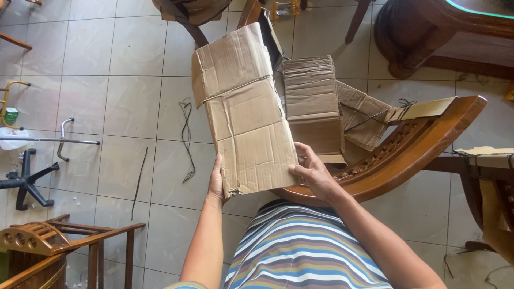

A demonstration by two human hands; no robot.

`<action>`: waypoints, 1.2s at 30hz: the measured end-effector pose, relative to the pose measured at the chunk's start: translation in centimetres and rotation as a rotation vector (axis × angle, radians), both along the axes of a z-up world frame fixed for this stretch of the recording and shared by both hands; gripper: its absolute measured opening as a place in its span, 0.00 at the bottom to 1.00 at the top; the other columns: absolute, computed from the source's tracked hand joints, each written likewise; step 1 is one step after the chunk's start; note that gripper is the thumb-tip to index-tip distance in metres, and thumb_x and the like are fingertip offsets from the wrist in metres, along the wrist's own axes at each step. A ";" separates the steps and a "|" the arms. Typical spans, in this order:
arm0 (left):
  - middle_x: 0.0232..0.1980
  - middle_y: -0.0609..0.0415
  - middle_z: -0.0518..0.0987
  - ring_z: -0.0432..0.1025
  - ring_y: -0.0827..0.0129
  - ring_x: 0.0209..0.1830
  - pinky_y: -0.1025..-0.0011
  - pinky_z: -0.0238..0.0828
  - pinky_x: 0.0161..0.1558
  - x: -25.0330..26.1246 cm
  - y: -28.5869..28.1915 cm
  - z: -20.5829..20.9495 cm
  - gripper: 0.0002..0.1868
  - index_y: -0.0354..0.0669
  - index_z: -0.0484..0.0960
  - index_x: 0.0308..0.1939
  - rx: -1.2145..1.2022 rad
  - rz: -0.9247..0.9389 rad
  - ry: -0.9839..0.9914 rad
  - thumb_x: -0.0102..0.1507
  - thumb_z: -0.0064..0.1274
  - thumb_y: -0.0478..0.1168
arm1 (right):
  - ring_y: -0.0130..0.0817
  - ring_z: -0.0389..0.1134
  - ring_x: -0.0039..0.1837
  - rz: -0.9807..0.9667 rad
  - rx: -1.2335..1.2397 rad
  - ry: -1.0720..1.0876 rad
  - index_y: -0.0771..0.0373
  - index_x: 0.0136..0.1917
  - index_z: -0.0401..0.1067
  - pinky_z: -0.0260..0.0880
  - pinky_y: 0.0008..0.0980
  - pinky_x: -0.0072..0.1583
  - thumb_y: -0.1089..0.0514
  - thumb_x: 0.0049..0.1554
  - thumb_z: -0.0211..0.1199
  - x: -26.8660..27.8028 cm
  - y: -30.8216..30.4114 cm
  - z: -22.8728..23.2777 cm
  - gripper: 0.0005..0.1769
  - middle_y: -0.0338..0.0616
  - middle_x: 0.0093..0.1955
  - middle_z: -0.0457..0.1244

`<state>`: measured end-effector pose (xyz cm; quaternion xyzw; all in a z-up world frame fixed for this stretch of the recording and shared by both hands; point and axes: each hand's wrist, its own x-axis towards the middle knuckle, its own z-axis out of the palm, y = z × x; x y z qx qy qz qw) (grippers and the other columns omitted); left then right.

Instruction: Wrapping wooden furniture components with protective cardboard and securing them with plastic straps

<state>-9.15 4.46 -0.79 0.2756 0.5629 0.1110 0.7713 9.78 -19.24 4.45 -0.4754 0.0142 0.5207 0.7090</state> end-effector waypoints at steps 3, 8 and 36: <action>0.75 0.48 0.69 0.65 0.54 0.72 0.53 0.60 0.73 1.9 -1.0 3.9 0.44 0.57 0.64 0.77 0.041 -0.037 0.060 0.62 0.51 0.70 | 0.46 0.72 0.55 -0.036 -0.021 -0.031 0.54 0.78 0.58 0.80 0.50 0.50 0.72 0.53 0.61 -0.1 0.5 1.7 0.42 0.53 0.60 0.65; 0.71 0.46 0.72 0.68 0.53 0.70 0.51 0.61 0.71 1.9 -2.0 1.3 0.47 0.52 0.67 0.75 0.104 -0.140 0.165 0.59 0.57 0.70 | 0.46 0.66 0.62 -0.084 -0.256 -0.211 0.64 0.78 0.60 0.73 0.48 0.58 0.71 0.57 0.55 1.0 -0.1 1.9 0.35 0.57 0.65 0.63; 0.76 0.25 0.56 0.55 0.34 0.76 0.43 0.54 0.74 7.2 -5.3 -1.6 0.45 0.32 0.42 0.79 0.860 -0.470 0.527 0.64 0.47 0.43 | 0.57 0.64 0.71 0.780 -0.638 -0.895 0.43 0.79 0.55 0.64 0.61 0.70 0.41 0.61 0.58 -2.4 -3.2 -3.2 0.35 0.50 0.66 0.65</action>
